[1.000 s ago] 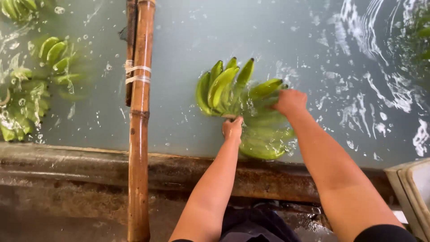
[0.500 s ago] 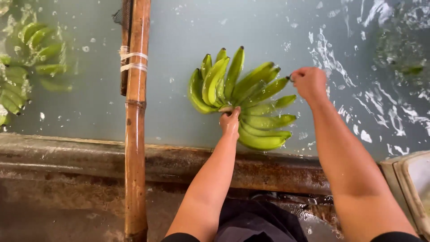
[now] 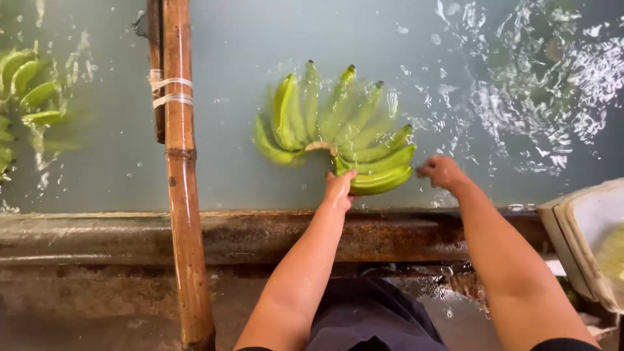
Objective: Processing green banana bunches in a water tank, including cutting and sorting.
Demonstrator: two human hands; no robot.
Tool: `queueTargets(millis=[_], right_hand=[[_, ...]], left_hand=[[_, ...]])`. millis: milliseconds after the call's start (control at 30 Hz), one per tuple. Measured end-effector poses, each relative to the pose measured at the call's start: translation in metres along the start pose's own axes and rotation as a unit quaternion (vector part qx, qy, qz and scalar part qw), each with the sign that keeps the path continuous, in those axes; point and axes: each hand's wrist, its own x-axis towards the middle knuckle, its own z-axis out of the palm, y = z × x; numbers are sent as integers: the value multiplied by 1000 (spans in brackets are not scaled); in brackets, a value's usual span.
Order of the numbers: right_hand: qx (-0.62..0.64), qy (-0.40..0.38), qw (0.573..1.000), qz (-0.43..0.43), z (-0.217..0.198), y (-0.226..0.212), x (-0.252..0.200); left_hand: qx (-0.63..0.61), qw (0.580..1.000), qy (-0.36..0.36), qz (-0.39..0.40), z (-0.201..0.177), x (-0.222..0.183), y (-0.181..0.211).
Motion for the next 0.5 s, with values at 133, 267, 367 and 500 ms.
queueTargets(millis=[133, 267, 367, 500], right_hand=[[205, 17, 974, -92, -33, -14, -18], [218, -15, 975, -45, -86, -83, -81], [152, -49, 987, 0, -93, -116, -97], [90, -120, 988, -23, -56, -137, -84]], left_hand=[[-25, 999, -39, -7, -1, 3, 1], [-44, 997, -67, 17, -3, 8, -2], [-57, 996, -65, -6, 0, 3, 1], [-108, 989, -99, 30, -2, 11, -2]])
